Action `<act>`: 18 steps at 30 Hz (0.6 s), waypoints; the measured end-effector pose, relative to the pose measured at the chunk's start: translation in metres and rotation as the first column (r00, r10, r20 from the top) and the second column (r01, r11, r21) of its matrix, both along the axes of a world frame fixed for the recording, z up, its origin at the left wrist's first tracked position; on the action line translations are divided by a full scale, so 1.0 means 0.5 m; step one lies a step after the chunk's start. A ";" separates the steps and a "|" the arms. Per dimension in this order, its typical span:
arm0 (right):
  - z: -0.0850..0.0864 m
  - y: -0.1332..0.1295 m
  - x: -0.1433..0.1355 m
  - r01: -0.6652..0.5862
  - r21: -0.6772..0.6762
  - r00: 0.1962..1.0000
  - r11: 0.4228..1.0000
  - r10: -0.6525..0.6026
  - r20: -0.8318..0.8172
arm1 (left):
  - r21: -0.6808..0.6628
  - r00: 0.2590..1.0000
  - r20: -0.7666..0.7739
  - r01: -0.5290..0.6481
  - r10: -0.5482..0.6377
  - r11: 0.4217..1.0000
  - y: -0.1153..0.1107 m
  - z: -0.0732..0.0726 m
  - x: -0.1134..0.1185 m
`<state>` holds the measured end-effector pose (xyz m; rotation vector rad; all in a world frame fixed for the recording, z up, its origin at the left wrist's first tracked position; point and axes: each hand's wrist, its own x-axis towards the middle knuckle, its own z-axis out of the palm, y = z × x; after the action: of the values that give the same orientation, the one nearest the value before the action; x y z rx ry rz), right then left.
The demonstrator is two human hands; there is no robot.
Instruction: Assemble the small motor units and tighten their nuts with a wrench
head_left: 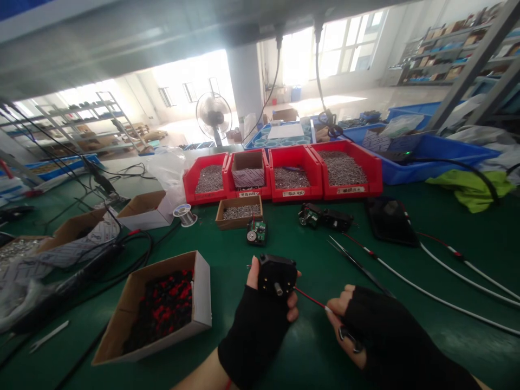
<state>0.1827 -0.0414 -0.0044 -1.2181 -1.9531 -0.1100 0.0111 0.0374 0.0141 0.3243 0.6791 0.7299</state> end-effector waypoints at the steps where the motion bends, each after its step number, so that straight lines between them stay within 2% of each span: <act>1: 0.001 0.001 0.000 0.015 -0.002 1.000 1.000 -0.015 0.010 | 0.014 1.000 0.007 0.002 -0.002 1.000 0.000 -0.004 0.000; 6: 0.030 0.008 0.004 0.069 0.014 0.986 0.998 -0.071 0.154 | 0.077 0.999 -0.019 -0.024 0.026 0.997 -0.003 -0.021 0.003; 12: 0.042 0.014 0.009 0.116 0.016 0.980 0.993 -0.118 0.158 | 0.165 0.989 -0.052 -0.132 0.142 0.977 -0.012 -0.017 0.002; 15: 0.040 0.013 0.008 0.131 0.018 0.979 0.991 -0.132 0.157 | 0.248 0.992 -0.064 -0.089 0.108 0.965 -0.020 -0.012 -0.003; 18: 0.040 0.013 0.007 0.133 0.021 0.983 0.991 -0.135 0.122 | 0.381 0.976 -0.206 0.011 0.073 0.924 -0.027 -0.015 -0.008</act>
<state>0.1862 -0.0350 0.0155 -1.3625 -1.9704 -0.2724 0.0071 0.0239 0.0066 0.7612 0.7482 0.8653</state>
